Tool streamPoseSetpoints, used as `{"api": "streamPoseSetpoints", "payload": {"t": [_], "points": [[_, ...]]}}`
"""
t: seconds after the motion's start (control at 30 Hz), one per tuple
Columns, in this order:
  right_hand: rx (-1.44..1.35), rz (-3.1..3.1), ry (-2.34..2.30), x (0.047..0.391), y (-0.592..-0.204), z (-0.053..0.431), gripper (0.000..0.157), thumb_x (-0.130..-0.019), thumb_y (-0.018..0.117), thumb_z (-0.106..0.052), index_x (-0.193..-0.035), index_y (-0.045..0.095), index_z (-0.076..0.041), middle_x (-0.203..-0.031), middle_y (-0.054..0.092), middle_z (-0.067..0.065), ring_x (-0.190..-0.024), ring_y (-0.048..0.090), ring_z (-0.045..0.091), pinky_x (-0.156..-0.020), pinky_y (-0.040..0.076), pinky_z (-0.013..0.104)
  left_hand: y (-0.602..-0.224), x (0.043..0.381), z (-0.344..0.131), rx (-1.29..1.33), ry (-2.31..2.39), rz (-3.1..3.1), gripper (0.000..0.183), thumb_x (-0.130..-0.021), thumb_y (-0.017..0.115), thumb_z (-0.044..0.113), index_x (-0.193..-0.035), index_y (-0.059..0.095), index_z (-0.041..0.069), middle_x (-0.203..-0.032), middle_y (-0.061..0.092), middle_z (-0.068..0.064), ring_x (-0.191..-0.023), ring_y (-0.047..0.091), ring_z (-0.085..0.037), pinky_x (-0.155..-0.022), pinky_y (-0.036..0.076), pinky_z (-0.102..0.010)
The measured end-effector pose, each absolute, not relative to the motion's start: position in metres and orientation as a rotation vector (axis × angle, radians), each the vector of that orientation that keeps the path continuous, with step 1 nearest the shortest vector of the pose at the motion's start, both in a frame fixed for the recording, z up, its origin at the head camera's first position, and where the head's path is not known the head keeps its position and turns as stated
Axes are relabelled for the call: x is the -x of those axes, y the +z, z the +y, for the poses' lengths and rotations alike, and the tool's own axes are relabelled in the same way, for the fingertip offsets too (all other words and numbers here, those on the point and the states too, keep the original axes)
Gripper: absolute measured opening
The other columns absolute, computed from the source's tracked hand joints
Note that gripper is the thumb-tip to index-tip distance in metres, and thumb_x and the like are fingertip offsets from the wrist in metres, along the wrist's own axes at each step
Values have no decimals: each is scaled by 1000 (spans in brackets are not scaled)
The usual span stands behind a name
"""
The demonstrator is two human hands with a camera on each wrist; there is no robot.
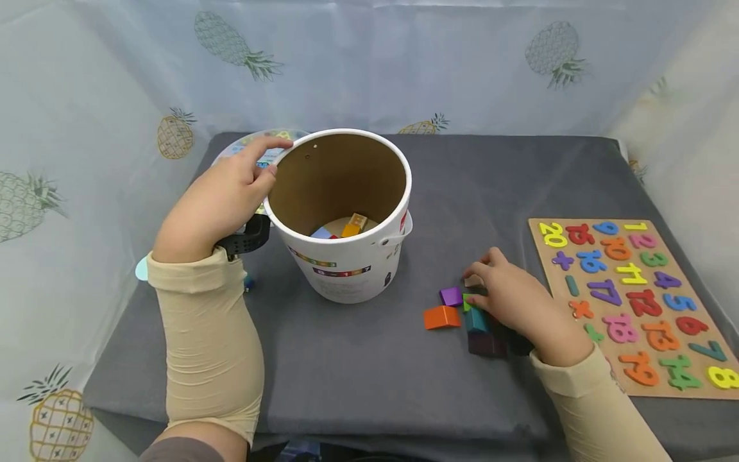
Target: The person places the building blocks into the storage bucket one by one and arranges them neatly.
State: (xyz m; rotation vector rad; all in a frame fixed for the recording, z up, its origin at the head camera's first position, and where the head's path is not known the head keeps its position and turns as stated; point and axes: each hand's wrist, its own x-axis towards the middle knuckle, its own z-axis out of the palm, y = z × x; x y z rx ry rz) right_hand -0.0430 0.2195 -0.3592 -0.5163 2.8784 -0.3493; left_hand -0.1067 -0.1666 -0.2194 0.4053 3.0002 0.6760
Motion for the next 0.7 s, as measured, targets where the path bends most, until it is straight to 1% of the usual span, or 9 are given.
{"api": "streamPoseSetpoints", "payload": {"t": [0.13,0.3,0.47,0.53,0.6,0.63,0.7], "points": [[504,2877,-391,49,-362,223,30,-84,74,-26,-109,68,-10,-105,50,12,-77,53,20,-69,49,42,-216,106,-163,-371,675,2993,51,-98,26,23,-147,30,35,-58,40,-5,-49,36,-20,-46,29,-32],[464,2828,-400,56,-362,226,29,-87,70,-29,-109,66,-11,-97,54,6,-76,52,19,-69,47,40,-217,106,-161,-367,684,2986,50,-99,27,23,-147,30,36,-60,41,-5,-49,37,-21,-46,30,-32],[426,2830,-449,56,-361,226,34,-89,68,-27,-118,62,-11,-98,57,9,-79,54,21,-71,48,44,-217,108,-162,-376,699,2987,49,-99,27,23,-147,30,35,-58,40,-5,-48,36,-20,-45,29,-31],[452,2849,-461,57,-362,226,34,-89,67,-24,-120,62,-11,-98,57,10,-78,54,21,-70,48,43,-217,109,-162,-376,699,2990,50,-99,27,23,-147,31,35,-58,40,-5,-48,35,-20,-45,29,-31],[471,2893,-503,56,-361,224,30,-90,67,-22,-118,64,-12,-98,56,8,-77,54,21,-69,48,42,-216,109,-163,-372,689,2994,50,-98,27,23,-147,30,35,-59,41,-5,-48,36,-20,-45,29,-31],[470,2928,-547,56,-360,222,27,-90,66,-20,-116,64,-13,-98,56,7,-77,54,20,-68,48,39,-216,109,-163,-375,680,2997,50,-98,28,23,-147,31,35,-59,41,-5,-49,36,-20,-45,29,-31],[475,3024,-710,54,-354,217,25,-90,67,-17,-115,65,-14,-100,56,4,-80,55,15,-70,49,30,-215,109,-163,-384,664,3001,50,-98,28,22,-146,31,35,-59,41,-5,-49,36,-20,-46,30,-32]]}}
